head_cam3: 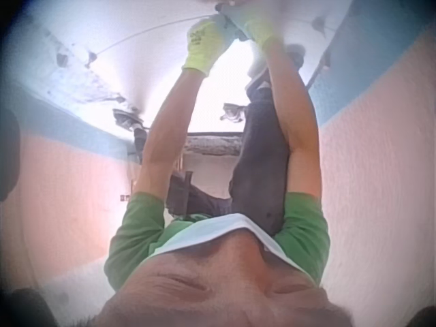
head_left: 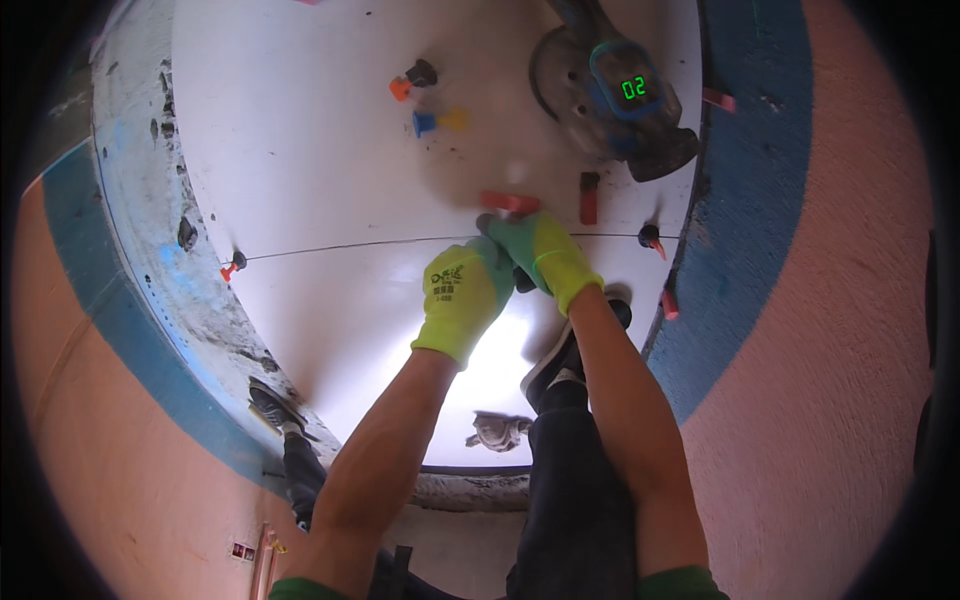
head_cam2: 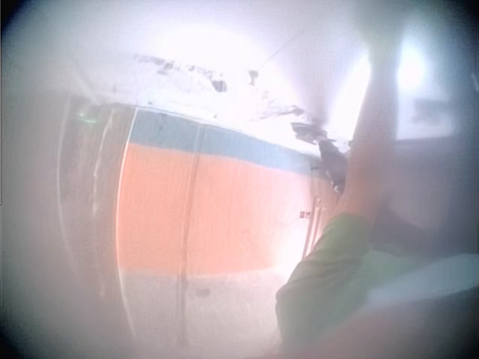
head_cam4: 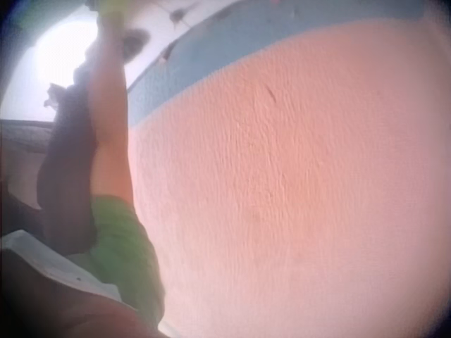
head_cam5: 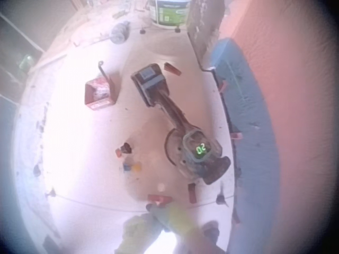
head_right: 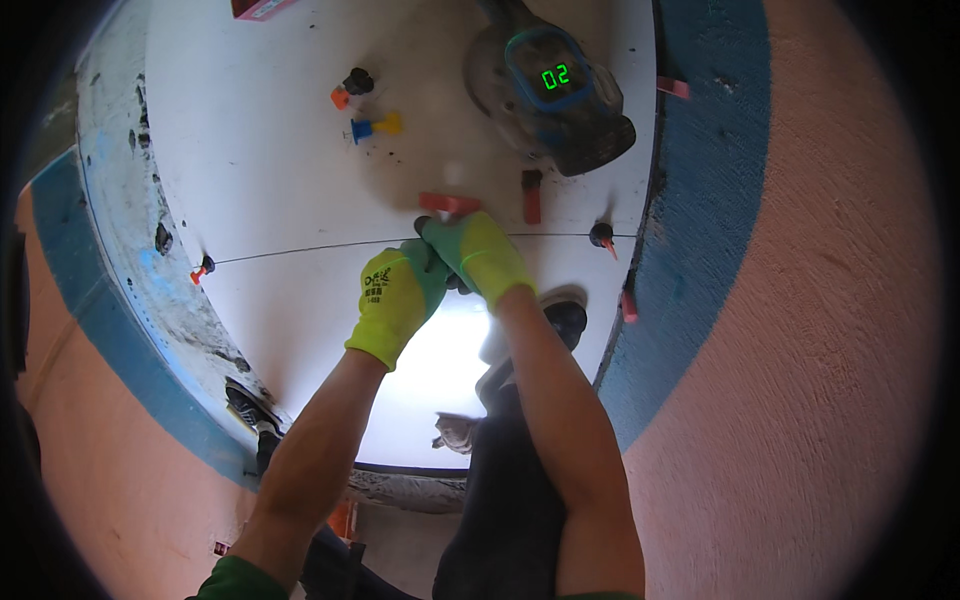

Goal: The person kneels on the floor and wipes a large white tile with a cloth, then places and adjusts multiple tile leveling clips along the joint between two tiles. They use a rubber mallet to tap the clips and tile edges into place, ensuring alignment.

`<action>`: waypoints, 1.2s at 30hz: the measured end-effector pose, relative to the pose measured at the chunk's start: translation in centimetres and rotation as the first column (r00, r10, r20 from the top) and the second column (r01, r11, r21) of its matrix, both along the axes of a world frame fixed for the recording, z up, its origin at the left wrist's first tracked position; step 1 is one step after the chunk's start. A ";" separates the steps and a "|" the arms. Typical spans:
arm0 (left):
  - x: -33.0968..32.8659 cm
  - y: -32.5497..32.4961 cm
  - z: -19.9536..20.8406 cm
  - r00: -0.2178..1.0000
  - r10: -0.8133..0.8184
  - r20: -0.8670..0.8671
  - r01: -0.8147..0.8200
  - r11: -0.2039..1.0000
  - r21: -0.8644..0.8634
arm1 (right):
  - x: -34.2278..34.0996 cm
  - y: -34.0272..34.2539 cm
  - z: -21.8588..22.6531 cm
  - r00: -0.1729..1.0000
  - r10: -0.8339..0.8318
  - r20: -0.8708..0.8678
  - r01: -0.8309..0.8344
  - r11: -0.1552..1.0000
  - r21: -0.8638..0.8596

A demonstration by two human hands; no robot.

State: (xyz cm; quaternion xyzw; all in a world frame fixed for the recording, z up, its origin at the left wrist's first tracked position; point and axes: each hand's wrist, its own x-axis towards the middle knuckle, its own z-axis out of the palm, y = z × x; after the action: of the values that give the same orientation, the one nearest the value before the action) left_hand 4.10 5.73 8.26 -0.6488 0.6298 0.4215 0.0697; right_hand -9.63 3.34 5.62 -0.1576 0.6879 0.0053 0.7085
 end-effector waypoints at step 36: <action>0.1 0.3 0.2 0.787 0.599 -0.146 -0.490 0.752 0.442 | 3.8 7.7 -4.4 0.153 -0.947 0.283 0.831 0.278 0.483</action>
State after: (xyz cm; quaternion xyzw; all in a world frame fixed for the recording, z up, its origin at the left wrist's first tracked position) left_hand 4.22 6.05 8.50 -0.7126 0.3199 0.6240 -0.0222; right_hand -5.83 11.01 1.25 0.3625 0.4167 -0.3843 0.7398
